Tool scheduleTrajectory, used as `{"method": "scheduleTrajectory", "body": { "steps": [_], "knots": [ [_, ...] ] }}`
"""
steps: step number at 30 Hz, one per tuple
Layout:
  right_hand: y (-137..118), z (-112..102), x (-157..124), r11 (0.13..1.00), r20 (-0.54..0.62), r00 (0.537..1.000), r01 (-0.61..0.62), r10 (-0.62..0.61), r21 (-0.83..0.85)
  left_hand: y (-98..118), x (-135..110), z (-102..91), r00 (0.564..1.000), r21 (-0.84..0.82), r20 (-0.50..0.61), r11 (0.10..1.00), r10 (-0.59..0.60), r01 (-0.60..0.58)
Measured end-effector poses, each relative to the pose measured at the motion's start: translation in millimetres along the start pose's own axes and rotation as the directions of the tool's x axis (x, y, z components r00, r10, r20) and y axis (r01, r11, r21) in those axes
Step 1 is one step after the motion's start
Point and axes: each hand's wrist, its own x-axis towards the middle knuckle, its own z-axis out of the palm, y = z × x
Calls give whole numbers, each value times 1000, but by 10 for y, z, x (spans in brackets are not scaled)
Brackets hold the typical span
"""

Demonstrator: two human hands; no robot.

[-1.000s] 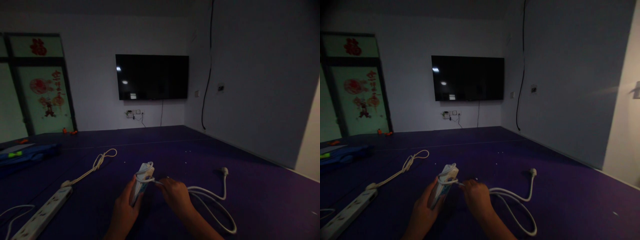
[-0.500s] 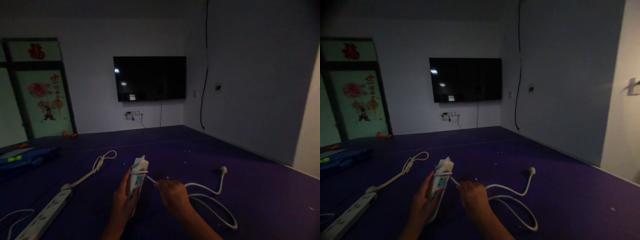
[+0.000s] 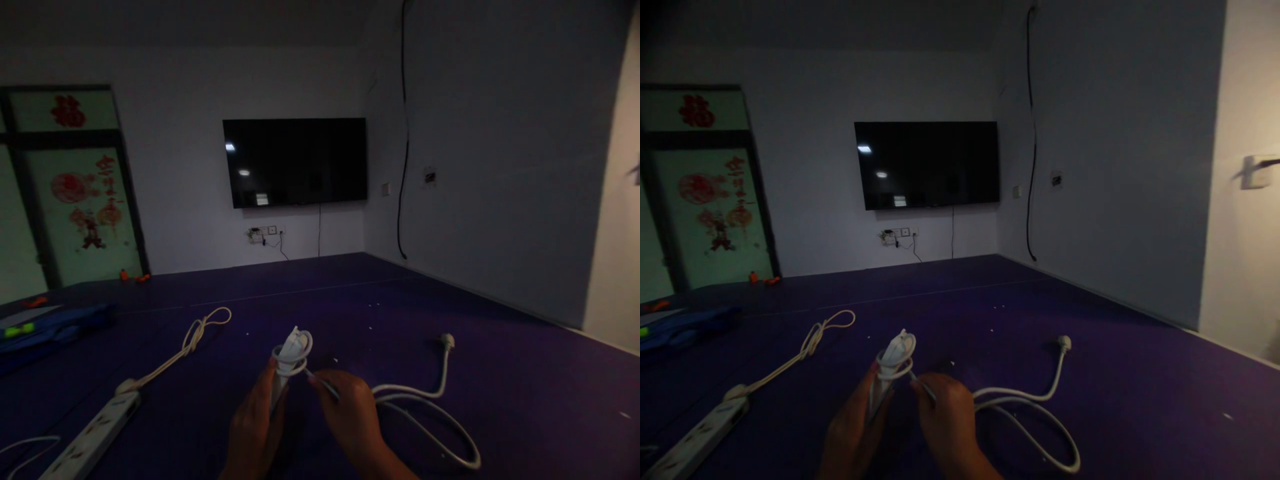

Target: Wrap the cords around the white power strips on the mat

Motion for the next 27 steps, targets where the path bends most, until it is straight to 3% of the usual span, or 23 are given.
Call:
{"method": "scheduleTrajectory", "body": {
  "steps": [7,10,14,18,20,22,24,27],
  "knots": [
    [38,63,-62,997,-19,999,30,-29,74,-3,-62,12,985,61,46,984,167,-170],
    [29,52,-59,994,4,1000,2,-3,113,-41,-113,108,973,53,-7,972,230,-230],
    [18,18,-41,989,32,999,-19,15,146,1,-128,138,980,18,33,980,196,-197],
    [61,4,-8,990,40,998,-48,43,133,83,-66,3,992,-154,108,987,70,-53],
    [106,1,20,995,19,999,-53,51,90,102,-11,-66,986,-291,149,950,-72,113],
    [152,-1,51,998,-18,998,-55,55,32,111,50,-109,939,-423,253,847,-233,324],
    [186,-1,75,999,-45,998,-49,49,5,115,96,-123,864,-519,381,697,-330,495],
    [201,2,85,1000,-57,998,-24,25,16,112,104,-104,799,-598,480,531,-362,600]
  ]
}}
